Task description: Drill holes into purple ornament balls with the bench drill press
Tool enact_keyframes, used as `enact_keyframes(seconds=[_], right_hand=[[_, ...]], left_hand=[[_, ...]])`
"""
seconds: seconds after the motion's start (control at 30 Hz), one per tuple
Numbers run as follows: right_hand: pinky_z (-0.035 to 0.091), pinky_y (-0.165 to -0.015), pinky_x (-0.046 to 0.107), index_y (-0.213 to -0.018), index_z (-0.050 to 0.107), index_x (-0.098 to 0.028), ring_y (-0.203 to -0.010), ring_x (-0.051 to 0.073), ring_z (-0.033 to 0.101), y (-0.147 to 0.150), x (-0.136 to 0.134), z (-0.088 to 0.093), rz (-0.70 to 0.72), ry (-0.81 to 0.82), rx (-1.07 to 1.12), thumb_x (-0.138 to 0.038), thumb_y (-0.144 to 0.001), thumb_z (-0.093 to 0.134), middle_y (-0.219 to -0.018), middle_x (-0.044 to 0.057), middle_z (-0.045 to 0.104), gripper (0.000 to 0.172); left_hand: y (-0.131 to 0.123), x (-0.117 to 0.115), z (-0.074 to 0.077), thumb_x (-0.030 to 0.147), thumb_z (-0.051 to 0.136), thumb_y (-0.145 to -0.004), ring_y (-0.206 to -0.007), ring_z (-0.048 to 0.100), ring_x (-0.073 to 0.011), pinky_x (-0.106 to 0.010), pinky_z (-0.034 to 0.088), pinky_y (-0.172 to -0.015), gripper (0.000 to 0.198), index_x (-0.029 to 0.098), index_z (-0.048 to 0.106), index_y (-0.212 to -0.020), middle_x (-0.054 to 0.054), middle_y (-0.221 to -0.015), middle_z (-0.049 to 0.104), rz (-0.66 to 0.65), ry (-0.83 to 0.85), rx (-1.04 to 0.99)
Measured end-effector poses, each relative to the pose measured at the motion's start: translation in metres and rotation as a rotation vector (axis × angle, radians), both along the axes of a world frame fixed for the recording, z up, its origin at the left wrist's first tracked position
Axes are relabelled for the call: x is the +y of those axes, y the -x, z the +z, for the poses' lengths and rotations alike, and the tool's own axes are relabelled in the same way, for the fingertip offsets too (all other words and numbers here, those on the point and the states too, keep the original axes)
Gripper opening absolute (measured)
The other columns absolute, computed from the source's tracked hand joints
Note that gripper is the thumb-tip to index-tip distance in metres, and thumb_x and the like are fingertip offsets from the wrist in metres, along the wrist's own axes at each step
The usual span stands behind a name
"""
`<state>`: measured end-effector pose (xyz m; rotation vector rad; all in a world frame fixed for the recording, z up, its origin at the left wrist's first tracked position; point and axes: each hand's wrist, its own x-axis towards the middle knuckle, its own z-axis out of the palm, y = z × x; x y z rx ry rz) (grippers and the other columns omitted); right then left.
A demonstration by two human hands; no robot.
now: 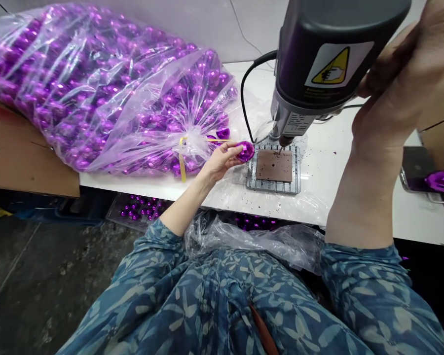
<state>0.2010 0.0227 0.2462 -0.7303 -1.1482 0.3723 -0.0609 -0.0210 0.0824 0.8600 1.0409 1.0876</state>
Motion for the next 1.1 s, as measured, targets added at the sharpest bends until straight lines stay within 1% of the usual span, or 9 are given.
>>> enact_keyframes(seconds=[0.07,0.13,0.3,0.43,0.5,0.73,0.83,1.0,1.1], right_hand=[[0.022,-0.047,0.030,-0.065,0.017,-0.026,-0.045,0.005,0.038,0.000,0.001,0.000,0.038,-0.055,0.010,-0.092,-0.059,0.058,-0.056,-0.006,0.019,0.078],[0.021,-0.045,0.028,-0.067,0.016,-0.025,-0.044,0.004,0.037,0.001,-0.001,0.002,0.065,-0.068,0.012,-0.091,-0.058,0.058,-0.055,-0.007,0.018,0.078],[0.021,-0.043,0.020,-0.068,0.017,-0.021,-0.043,-0.001,0.034,0.007,-0.012,0.007,0.072,-0.041,-0.028,-0.077,-0.071,0.065,-0.052,-0.007,0.018,0.073],[0.023,-0.042,0.017,-0.069,0.017,-0.020,-0.042,-0.002,0.034,0.008,-0.015,0.009,0.097,-0.059,-0.017,-0.079,-0.065,0.063,-0.052,-0.007,0.017,0.076],[0.023,-0.041,0.017,-0.069,0.017,-0.020,-0.042,-0.002,0.033,0.008,-0.014,0.008,0.087,-0.049,-0.021,-0.080,-0.062,0.062,-0.053,-0.007,0.017,0.076],[0.023,-0.042,0.016,-0.068,0.026,-0.020,-0.043,0.000,0.039,0.007,-0.012,0.006,0.048,-0.051,-0.052,-0.082,-0.066,0.057,-0.051,-0.007,0.017,0.069],[0.024,-0.042,0.017,-0.069,0.030,-0.021,-0.043,0.000,0.037,0.009,-0.016,0.008,0.047,-0.034,-0.025,-0.080,-0.064,0.058,-0.051,-0.009,0.024,0.066],[0.027,-0.044,0.017,-0.069,0.021,-0.021,-0.045,0.001,0.039,0.010,-0.018,0.007,0.046,-0.008,-0.042,-0.081,-0.064,0.058,-0.051,-0.007,0.026,0.071],[0.027,-0.045,0.018,-0.069,0.024,-0.021,-0.045,0.001,0.039,0.009,-0.017,0.007,0.045,-0.009,-0.041,-0.084,-0.062,0.057,-0.052,-0.007,0.026,0.072]], left_hand=[[-0.014,-0.010,-0.011,0.032,0.104,-0.071,-0.104,0.080,-0.0205,-0.045,0.063,-0.110,0.054,0.020,0.070,-0.112,-0.006,-0.109,0.083,-0.006,-0.040,-0.002],[-0.029,-0.012,-0.021,0.027,0.105,-0.069,-0.113,0.080,-0.0220,-0.047,0.059,-0.118,0.060,0.020,0.071,-0.118,-0.006,-0.114,0.083,-0.005,-0.101,0.011],[-0.058,0.006,-0.040,0.029,0.101,-0.073,-0.121,0.078,-0.0243,-0.051,0.055,-0.123,0.060,0.021,0.072,-0.125,-0.009,-0.122,0.083,-0.057,-0.183,0.037],[-0.066,0.019,-0.049,0.034,0.101,-0.074,-0.118,0.078,-0.0249,-0.052,0.057,-0.121,0.061,0.021,0.070,-0.125,-0.008,-0.116,0.083,-0.065,-0.228,0.081],[-0.067,0.021,-0.052,0.035,0.100,-0.075,-0.119,0.078,-0.0254,-0.052,0.057,-0.120,0.062,0.021,0.069,-0.126,-0.009,-0.118,0.083,-0.087,-0.249,0.119],[-0.071,0.024,-0.054,0.033,0.100,-0.076,-0.126,0.077,-0.0284,-0.053,0.059,-0.119,0.063,0.021,0.067,-0.128,-0.012,-0.134,0.079,-0.158,-0.308,0.221],[-0.073,0.025,-0.056,0.030,0.099,-0.075,-0.130,0.076,-0.0301,-0.053,0.059,-0.120,0.062,0.021,0.068,-0.127,-0.013,-0.138,0.077,-0.168,-0.352,0.253],[-0.078,0.018,-0.060,0.028,0.097,-0.075,-0.135,0.073,-0.0328,-0.056,0.056,-0.126,0.063,0.021,0.067,-0.131,-0.015,-0.142,0.074,-0.220,-0.476,0.320],[-0.082,0.011,-0.061,0.026,0.093,-0.079,-0.138,0.071,-0.0331,-0.058,0.053,-0.129,0.062,0.021,0.066,-0.135,-0.015,-0.144,0.073,-0.234,-0.532,0.356]])
